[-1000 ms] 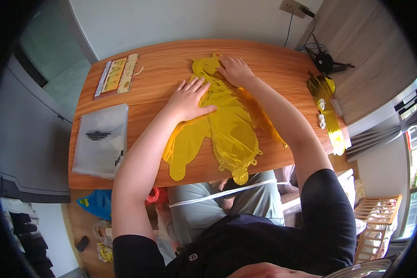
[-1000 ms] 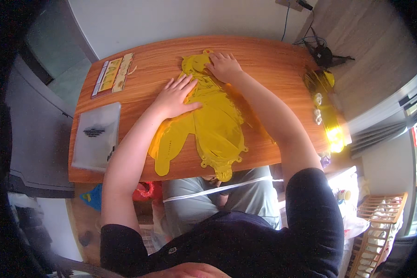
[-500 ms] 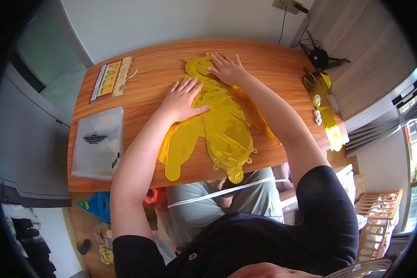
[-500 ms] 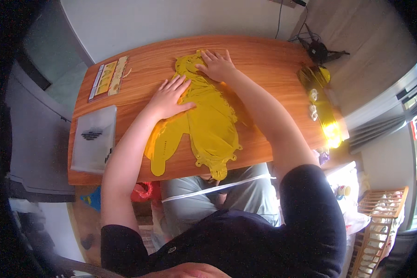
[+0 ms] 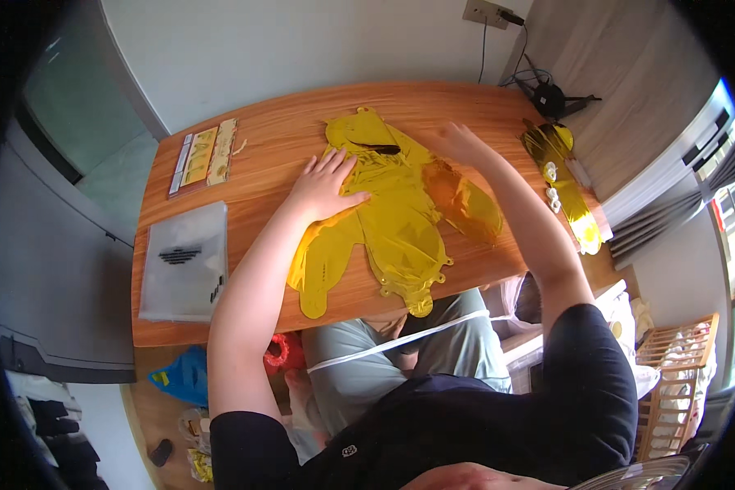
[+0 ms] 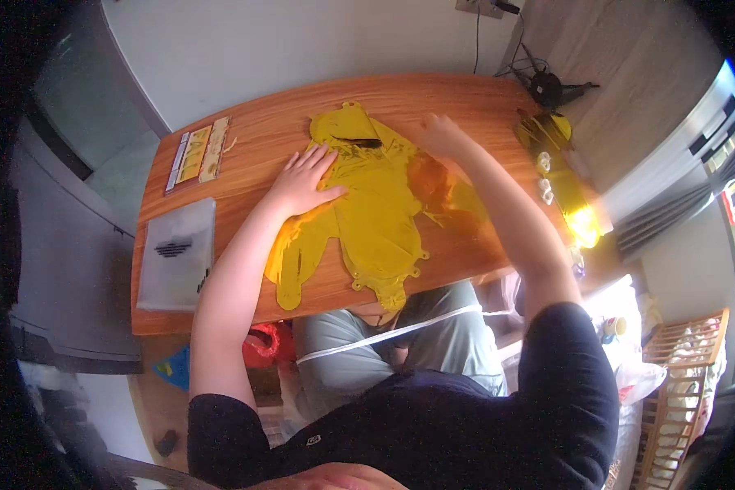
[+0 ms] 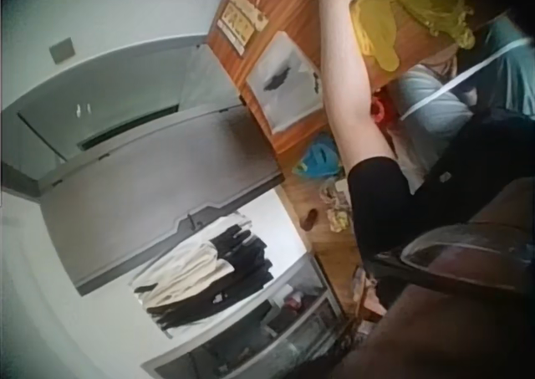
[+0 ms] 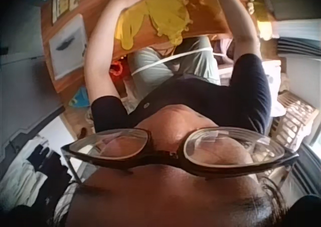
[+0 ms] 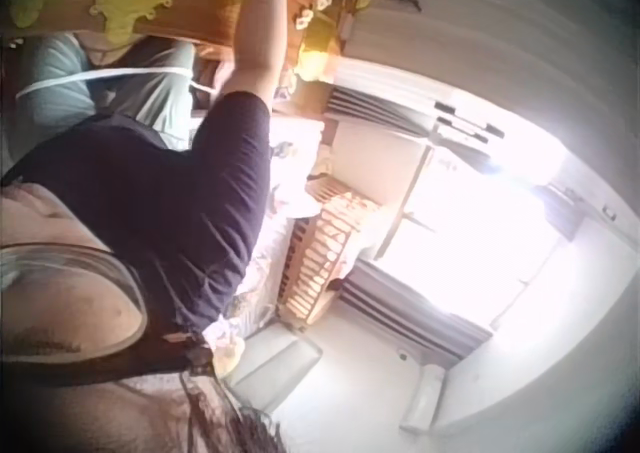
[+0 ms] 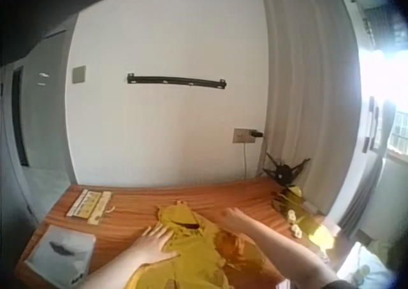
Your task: Folding a gold foil balloon into a compact square shape on a flat surface.
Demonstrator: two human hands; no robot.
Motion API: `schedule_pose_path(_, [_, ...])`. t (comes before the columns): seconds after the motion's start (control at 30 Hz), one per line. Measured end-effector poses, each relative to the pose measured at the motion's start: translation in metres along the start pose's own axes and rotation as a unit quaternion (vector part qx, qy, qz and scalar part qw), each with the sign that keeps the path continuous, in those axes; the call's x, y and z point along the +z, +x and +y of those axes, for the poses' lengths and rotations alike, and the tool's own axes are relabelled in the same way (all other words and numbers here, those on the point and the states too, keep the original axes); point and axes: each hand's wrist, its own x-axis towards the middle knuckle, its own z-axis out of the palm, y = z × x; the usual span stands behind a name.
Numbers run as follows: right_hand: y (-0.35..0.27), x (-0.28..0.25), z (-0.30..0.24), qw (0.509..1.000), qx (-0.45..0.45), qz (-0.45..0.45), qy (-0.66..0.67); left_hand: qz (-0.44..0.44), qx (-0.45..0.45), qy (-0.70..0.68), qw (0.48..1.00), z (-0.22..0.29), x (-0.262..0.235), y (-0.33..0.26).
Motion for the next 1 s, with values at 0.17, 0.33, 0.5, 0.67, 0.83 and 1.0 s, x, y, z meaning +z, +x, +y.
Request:
schedule_pose_path(0.17, [-0.136,-0.031,-0.057,0.983,0.162,-0.090,0.009,-0.010,-0.025,0.005,1.000,-0.024,0.005,-0.024])
schedule_pose_path(0.33, [-0.169,-0.024,-0.042,0.967,0.136,-0.049,0.210,-0.017,-0.030,0.008,0.999,-0.021,0.003,-0.019])
schedule_pose_path(0.5, [-0.162,-0.009,-0.032,0.965,0.133,-0.044,0.223,-0.010,-0.028,0.010,1.000,-0.023,0.005,-0.021])
schedule_pose_path(0.67, [-0.153,-0.007,-0.031,0.895,0.154,-0.091,0.408,-0.012,-0.028,0.010,0.999,-0.021,0.005,-0.021])
schedule_pose_path(0.83, [-0.150,-0.014,-0.044,0.695,0.236,-0.087,0.674,-0.007,-0.028,0.010,1.000,-0.021,0.006,-0.022])
schedule_pose_path(1.0, [-0.148,-0.012,-0.080,0.719,0.036,0.002,0.694,-0.002,-0.029,0.006,1.000,-0.017,0.001,-0.024])
